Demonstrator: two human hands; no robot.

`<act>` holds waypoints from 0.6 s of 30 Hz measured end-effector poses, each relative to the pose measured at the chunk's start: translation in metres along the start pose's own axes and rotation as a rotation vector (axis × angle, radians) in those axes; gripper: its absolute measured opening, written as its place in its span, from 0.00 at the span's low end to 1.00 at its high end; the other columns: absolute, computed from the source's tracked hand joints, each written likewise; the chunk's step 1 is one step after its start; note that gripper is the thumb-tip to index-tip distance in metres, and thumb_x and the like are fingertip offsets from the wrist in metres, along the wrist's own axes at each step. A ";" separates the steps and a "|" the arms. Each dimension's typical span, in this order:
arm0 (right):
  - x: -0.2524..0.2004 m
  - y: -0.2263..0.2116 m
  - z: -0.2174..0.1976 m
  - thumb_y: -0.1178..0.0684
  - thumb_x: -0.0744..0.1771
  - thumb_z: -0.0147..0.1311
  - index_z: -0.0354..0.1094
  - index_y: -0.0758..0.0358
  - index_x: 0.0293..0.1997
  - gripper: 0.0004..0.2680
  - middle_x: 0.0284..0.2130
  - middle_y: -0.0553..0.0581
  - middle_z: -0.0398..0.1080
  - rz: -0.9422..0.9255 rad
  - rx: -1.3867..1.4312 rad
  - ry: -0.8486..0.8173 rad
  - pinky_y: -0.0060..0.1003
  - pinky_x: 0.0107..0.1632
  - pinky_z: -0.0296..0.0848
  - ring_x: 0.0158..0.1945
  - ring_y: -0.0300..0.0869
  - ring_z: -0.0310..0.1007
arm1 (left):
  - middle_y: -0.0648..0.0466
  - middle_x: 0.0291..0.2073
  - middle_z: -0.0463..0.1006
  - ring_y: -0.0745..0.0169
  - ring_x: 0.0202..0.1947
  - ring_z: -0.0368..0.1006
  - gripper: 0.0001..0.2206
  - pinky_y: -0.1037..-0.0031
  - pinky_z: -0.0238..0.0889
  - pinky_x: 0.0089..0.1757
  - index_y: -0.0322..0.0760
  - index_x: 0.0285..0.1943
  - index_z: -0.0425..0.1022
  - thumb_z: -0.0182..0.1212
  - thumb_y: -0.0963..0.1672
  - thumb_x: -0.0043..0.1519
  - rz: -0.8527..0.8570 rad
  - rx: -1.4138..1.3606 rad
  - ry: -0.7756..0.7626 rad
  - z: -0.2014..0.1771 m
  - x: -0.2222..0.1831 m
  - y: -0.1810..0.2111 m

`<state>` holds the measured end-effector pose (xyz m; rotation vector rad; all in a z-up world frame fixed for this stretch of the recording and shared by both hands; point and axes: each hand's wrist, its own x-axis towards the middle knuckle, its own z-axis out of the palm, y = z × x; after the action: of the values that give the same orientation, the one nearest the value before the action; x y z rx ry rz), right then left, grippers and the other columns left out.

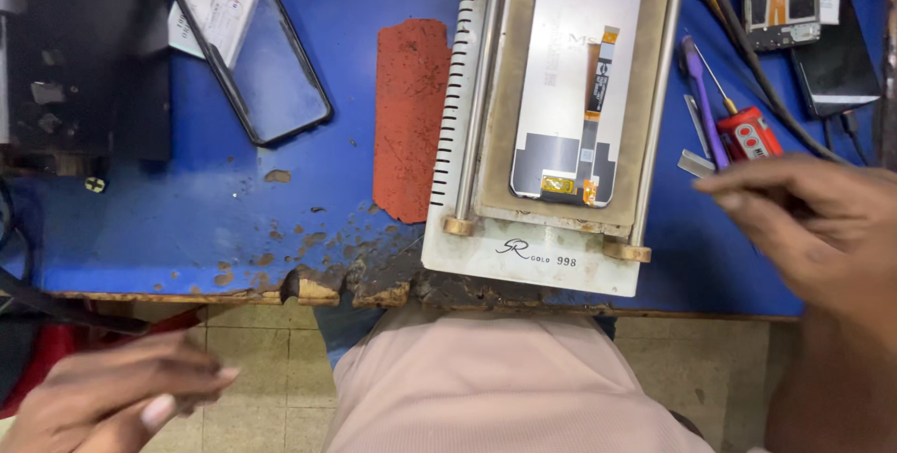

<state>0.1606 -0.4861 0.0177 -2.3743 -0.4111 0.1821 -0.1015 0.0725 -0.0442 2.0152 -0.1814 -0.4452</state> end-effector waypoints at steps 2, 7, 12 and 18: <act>0.017 -0.029 0.007 0.64 0.68 0.58 0.76 0.70 0.46 0.05 0.23 0.59 0.75 -0.066 -0.015 -0.034 0.25 0.22 0.61 0.21 0.33 0.69 | 0.49 0.39 0.81 0.60 0.38 0.79 0.15 0.67 0.75 0.42 0.30 0.52 0.84 0.52 0.42 0.64 -0.126 -0.076 -0.075 -0.005 -0.033 -0.033; 0.021 -0.054 0.011 0.65 0.66 0.58 0.76 0.71 0.44 0.05 0.28 0.60 0.77 -0.138 -0.032 -0.049 0.24 0.28 0.70 0.28 0.34 0.77 | 0.48 0.40 0.83 0.62 0.39 0.78 0.19 0.69 0.77 0.41 0.32 0.53 0.85 0.44 0.41 0.66 -0.115 -0.016 0.045 -0.004 -0.051 -0.056; -0.012 -0.022 0.001 0.66 0.65 0.57 0.76 0.69 0.41 0.05 0.30 0.59 0.78 -0.056 -0.022 -0.055 0.26 0.32 0.76 0.30 0.35 0.79 | 0.42 0.38 0.80 0.55 0.36 0.77 0.18 0.67 0.74 0.41 0.23 0.49 0.81 0.44 0.39 0.59 -0.031 -0.046 0.352 -0.006 0.006 0.010; -0.105 0.108 -0.033 0.63 0.64 0.58 0.79 0.62 0.44 0.08 0.28 0.53 0.76 -0.136 -0.125 -0.225 0.34 0.40 0.76 0.28 0.35 0.74 | 0.42 0.32 0.83 0.57 0.29 0.74 0.15 0.74 0.68 0.32 0.21 0.41 0.81 0.49 0.39 0.56 0.043 -0.002 0.473 0.001 0.124 0.102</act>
<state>0.0957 -0.6185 -0.0284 -2.4456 -0.7071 0.3720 0.0183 -0.0150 0.0163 2.0504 0.0691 0.0649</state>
